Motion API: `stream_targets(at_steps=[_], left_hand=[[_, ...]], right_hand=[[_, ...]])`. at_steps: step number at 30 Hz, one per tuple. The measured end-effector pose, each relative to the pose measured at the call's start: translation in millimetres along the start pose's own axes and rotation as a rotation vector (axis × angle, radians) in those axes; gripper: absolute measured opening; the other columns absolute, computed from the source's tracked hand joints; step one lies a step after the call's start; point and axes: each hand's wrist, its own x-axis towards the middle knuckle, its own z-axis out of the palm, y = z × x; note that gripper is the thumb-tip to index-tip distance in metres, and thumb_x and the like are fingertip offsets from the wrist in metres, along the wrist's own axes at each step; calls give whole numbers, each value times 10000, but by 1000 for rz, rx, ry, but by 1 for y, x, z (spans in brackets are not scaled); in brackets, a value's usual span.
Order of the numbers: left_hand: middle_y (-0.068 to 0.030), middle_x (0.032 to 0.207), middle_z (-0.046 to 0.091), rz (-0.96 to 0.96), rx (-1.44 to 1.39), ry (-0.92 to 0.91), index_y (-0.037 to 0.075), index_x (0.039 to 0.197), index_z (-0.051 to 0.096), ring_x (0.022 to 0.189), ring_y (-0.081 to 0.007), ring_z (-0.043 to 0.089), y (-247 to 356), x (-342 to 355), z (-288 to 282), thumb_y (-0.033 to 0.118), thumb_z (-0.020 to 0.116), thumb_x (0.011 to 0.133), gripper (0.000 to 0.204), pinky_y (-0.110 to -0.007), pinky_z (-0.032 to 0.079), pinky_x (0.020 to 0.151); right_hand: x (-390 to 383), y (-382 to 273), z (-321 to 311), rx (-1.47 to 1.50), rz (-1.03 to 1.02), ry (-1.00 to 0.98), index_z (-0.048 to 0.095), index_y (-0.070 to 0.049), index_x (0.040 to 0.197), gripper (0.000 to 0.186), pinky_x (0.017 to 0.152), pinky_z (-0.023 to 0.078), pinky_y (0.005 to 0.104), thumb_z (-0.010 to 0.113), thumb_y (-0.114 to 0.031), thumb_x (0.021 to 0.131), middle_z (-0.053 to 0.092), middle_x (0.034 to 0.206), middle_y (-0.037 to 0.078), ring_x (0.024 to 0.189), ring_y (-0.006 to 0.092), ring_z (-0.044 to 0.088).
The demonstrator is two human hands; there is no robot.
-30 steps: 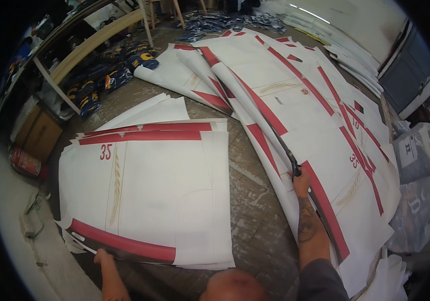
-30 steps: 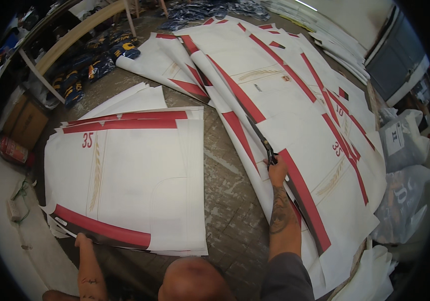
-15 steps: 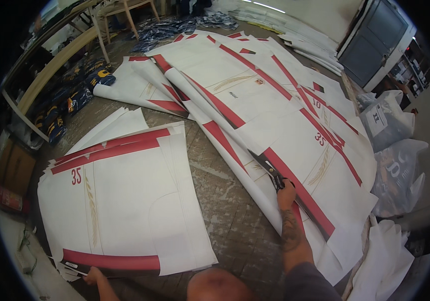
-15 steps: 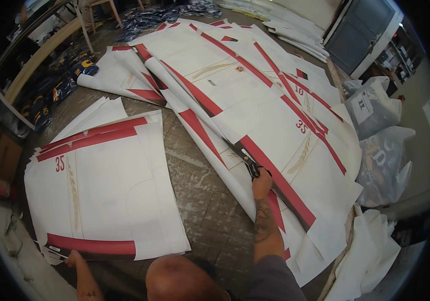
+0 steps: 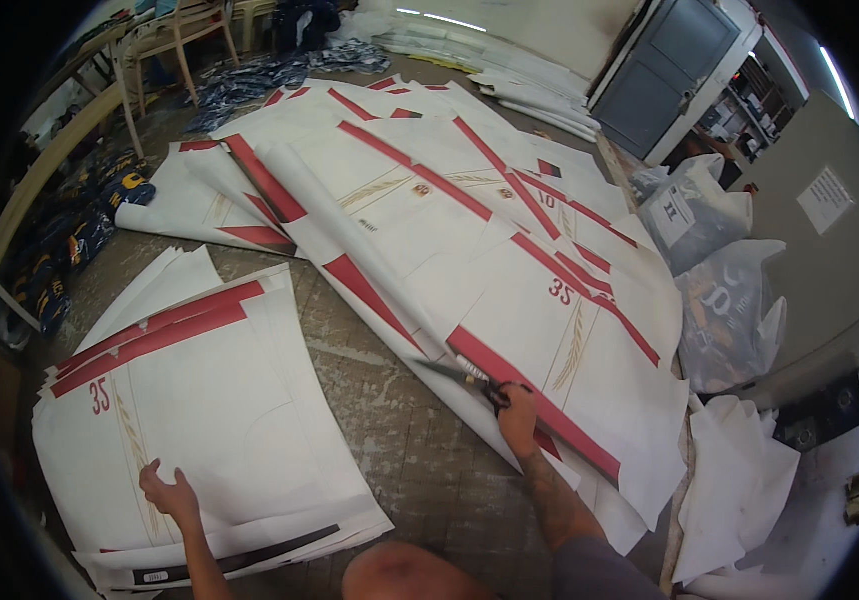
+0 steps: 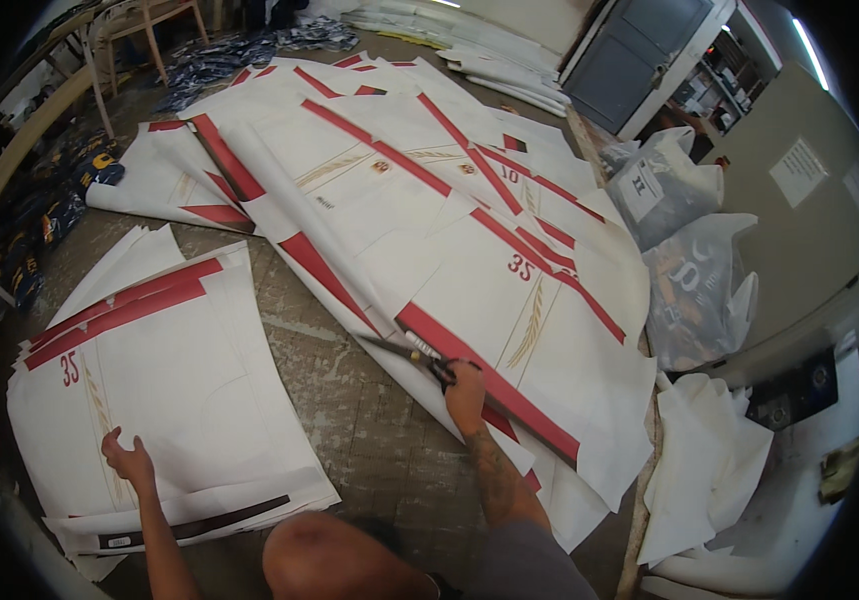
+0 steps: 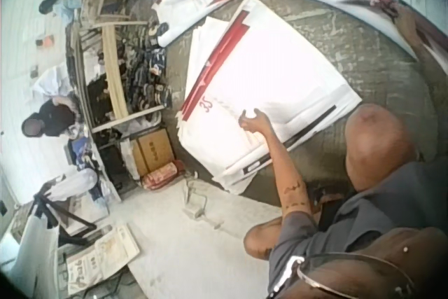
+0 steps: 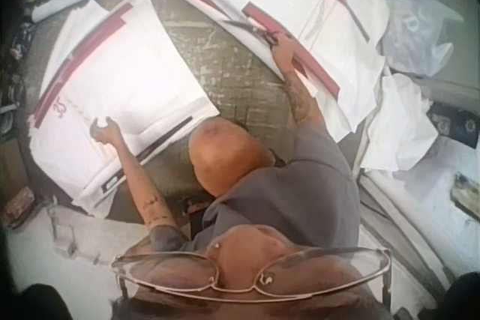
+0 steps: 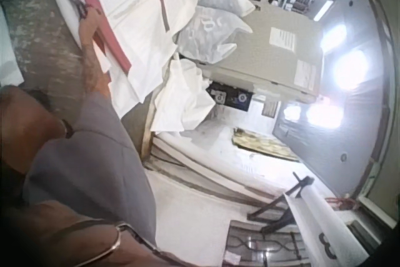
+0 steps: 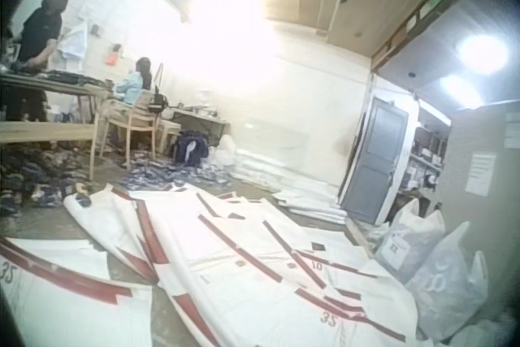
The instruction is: The person sits on the floor and uses scissors to cut white fabric pieces with red and gold markings into separate sections. The person repeatedly cuts along the center and edges of each piece, then stacks the cut sections on the floor.
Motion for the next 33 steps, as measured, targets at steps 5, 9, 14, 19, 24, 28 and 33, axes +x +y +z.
stream_targets(at_steps=[5, 9, 14, 19, 24, 28, 33], left_hand=[[-130, 1179, 574, 162, -327, -427, 54, 1173, 574, 1199, -306, 483, 49, -35, 18, 49, 670, 830, 356, -414, 381, 1030], [-119, 1195, 561, 188, -563, -645, 40, 1196, 560, 1201, -291, 491, 124, -81, 31, 64, 666, 847, 366, -398, 399, 1014], [-207, 1348, 458, 627, -707, -667, -2, 1290, 471, 1326, -364, 372, 256, -175, 28, 12, 651, 807, 515, -466, 286, 1123], [-121, 1378, 519, 1723, -195, -889, 98, 1239, 603, 1376, -337, 369, 312, -241, 35, 203, 568, 841, 414, -609, 70, 1184], [-118, 1184, 644, 1671, 314, -1108, 110, 1136, 655, 1179, -314, 564, 306, -219, 85, 280, 527, 879, 333, -638, 74, 1166], [-138, 1180, 604, 1337, 354, -740, 104, 1116, 663, 1250, -308, 476, 276, -125, 114, 270, 560, 846, 333, -648, 162, 1140], [-190, 1313, 447, 502, 124, -327, 71, 1272, 512, 1236, -421, 443, 231, -70, 130, 89, 698, 697, 605, -587, 308, 1096]], right_hand=[[-94, 19, -36, 83, 102, -130, 659, -10, 910, 257, 748, 477, 446, 617, 54, 665, 663, 897, 182, 856, 384, 624], [-213, 21, -59, 72, 359, -167, 676, -39, 948, 314, 805, 490, 428, 620, 36, 649, 676, 953, 175, 916, 380, 631], [-337, -7, -87, -37, 554, -103, 692, -57, 956, 294, 840, 502, 438, 643, 14, 674, 685, 1002, 174, 963, 371, 641], [-392, -12, -121, -62, 780, -98, 692, -52, 940, 245, 844, 504, 448, 643, 0, 705, 683, 989, 180, 967, 381, 643], [-419, 2, -139, -258, 805, 93, 675, -33, 913, 187, 761, 512, 440, 630, -8, 733, 684, 898, 179, 862, 389, 658], [-428, 11, -139, -167, 949, 186, 654, -26, 907, 186, 721, 494, 394, 623, 23, 730, 667, 857, 178, 806, 351, 654], [-432, 31, -144, -217, 757, 141, 646, -4, 897, 178, 740, 500, 412, 624, 34, 725, 665, 858, 180, 831, 362, 654]])
